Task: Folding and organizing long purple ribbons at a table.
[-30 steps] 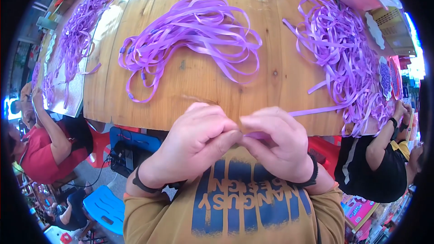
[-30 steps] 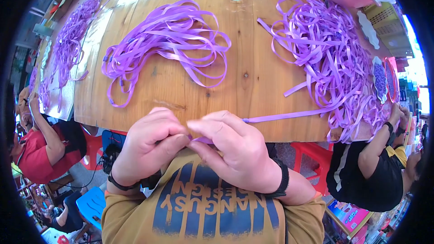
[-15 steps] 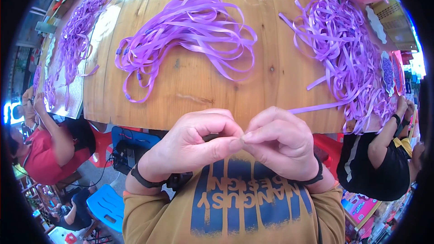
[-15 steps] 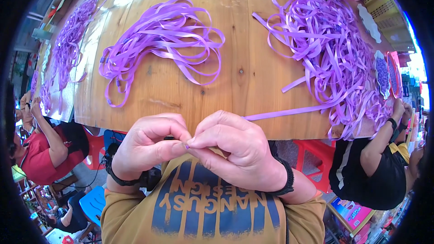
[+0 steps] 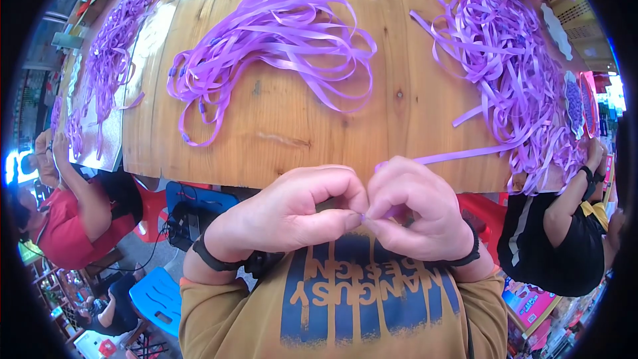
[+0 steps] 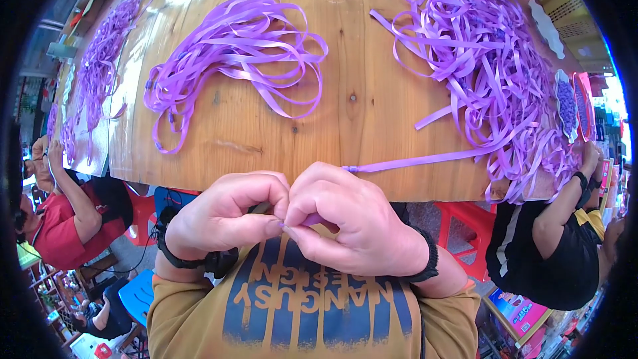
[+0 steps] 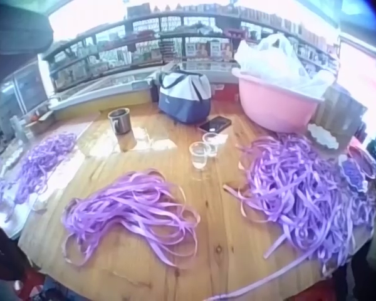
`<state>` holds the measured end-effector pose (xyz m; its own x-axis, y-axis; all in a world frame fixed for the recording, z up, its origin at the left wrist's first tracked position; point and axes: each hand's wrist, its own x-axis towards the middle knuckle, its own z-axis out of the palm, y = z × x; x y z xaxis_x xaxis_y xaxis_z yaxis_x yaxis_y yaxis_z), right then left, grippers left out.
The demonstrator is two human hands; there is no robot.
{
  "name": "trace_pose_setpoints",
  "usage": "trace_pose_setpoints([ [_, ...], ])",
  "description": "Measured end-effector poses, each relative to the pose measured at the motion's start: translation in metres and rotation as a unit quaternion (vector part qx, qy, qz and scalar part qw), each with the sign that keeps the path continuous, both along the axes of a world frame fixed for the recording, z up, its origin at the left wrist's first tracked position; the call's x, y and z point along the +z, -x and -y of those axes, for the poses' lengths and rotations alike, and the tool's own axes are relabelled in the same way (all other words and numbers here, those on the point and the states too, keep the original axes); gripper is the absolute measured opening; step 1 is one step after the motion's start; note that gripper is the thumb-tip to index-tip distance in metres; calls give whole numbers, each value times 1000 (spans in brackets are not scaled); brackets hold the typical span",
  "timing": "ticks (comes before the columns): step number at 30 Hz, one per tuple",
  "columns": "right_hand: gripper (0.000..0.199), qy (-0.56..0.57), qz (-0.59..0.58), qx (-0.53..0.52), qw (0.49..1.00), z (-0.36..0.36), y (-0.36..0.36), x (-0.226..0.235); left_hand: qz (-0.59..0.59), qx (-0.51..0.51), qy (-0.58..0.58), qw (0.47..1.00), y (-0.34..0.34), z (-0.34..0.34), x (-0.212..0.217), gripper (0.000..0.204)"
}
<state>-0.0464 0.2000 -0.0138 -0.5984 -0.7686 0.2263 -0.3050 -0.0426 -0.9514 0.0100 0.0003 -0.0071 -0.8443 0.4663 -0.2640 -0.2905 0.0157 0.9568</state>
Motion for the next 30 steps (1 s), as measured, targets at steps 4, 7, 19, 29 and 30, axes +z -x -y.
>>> trace_pose_setpoints([
  [4, 20, 24, -66, 0, 998, -3, -2, -1, 193, -22, -152, 969, -2, -1, -7, 13],
  [7, 19, 28, -91, 2, 995, -5, -3, 0, 252, -28, -183, 950, 3, -2, -3, 14],
  [19, 18, 0, -160, -20, 987, -13, -3, 4, 244, 27, -143, 959, 4, -9, 4, 12],
  [29, 28, 18, -117, -73, 990, -12, -5, 0, -155, 81, 60, 983, 0, -20, 1, 12],
  [30, 28, 18, -117, -74, 990, -10, -6, 0, -197, 106, 83, 971, 0, -22, 2, 13],
])
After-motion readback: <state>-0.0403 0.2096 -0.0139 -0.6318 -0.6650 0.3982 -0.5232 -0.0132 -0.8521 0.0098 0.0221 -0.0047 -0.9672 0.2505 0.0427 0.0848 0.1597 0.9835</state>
